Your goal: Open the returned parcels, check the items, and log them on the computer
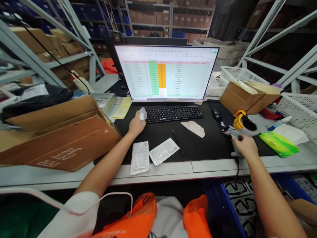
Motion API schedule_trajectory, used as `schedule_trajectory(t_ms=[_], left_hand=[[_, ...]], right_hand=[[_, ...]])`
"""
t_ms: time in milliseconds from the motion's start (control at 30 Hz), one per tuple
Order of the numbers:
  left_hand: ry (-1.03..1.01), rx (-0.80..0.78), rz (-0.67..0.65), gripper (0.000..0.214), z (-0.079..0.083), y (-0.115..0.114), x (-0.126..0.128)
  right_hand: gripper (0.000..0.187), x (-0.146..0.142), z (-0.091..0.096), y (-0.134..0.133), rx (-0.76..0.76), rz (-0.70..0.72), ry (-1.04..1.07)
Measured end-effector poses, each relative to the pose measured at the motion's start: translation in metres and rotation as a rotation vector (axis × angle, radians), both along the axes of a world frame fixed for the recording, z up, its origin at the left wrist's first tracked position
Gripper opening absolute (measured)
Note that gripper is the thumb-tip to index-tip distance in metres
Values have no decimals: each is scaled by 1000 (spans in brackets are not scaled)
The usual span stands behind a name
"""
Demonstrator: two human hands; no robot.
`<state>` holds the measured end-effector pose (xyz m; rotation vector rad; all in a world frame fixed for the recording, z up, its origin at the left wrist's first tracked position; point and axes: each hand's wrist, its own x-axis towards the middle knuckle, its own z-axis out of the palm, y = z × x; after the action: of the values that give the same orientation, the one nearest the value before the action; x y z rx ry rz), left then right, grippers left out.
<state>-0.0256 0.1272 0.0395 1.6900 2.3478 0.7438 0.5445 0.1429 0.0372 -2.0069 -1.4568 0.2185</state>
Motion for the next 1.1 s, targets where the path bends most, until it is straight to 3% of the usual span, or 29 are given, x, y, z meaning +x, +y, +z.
schedule_trajectory(t_ms=[100, 200, 300, 400, 500, 733, 967, 1100], left_hand=[[-230, 229, 4, 80, -9, -18, -6], [-345, 303, 5, 80, -16, -35, -8], [-350, 322, 10, 88, -18, -46, -8], [-337, 359, 19, 89, -15, -51, -10], [-306, 388, 15, 79, -8, -53, -16], [-299, 399, -11, 63, 3, -58, -23], [-295, 344, -18, 61, -3, -55, -24], [-255, 401, 2, 65, -6, -54, -29]], right_hand=[[41, -27, -7, -5, 67, 32, -167], [39, -84, -8, 3, 127, 308, -221], [37, -149, -6, 30, 39, 494, -248], [38, -199, -7, 66, 21, 526, -277], [39, -227, -11, 92, 30, 511, -322], [45, -249, -29, 103, 59, 423, -393], [50, -245, -38, 103, 73, 413, -456], [49, -245, -39, 103, 50, 383, -438]])
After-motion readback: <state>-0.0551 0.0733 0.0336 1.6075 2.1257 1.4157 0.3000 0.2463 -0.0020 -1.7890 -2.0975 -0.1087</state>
